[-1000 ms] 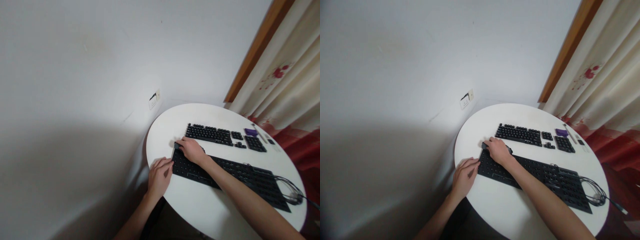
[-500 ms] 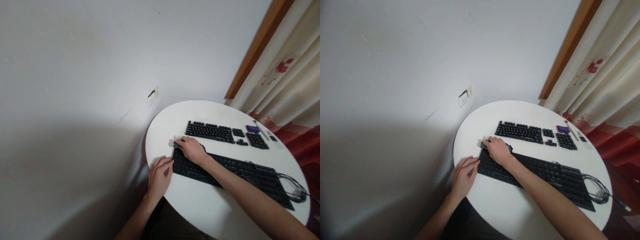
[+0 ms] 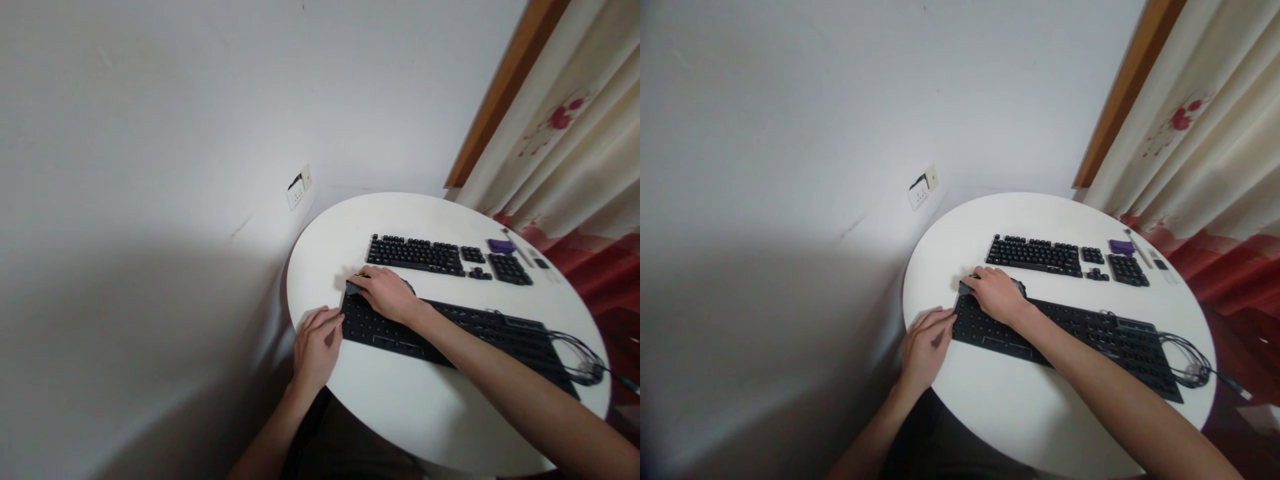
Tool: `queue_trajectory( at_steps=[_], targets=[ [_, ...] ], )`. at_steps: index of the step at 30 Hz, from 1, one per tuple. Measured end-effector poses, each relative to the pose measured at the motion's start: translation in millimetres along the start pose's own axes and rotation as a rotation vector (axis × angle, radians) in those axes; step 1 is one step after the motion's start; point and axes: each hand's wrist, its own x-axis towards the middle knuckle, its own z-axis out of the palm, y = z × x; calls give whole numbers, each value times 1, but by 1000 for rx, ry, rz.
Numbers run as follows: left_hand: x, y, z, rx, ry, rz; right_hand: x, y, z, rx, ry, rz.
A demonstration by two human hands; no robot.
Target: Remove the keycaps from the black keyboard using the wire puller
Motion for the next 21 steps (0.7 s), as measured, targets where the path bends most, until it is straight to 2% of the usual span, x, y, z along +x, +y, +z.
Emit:
queue_trajectory(
  at_steps=[4,9,15,18,21],
  targets=[
    [0,0,0,2,7,5,-2,0,-5,-13,-78,-57],
    [-1,-2,1,-5,8,12,-6,8,-12,-58,-53,57],
    [-1,-3,1,6,7,17,-4,-7,-8,-47,-71,11],
    [0,-1,1,14,12,15,-6,-3,-12,-87,-90,65],
    [0,-1,1,18,15,18,-6,0,-13,-95,-51,93]
  ],
)
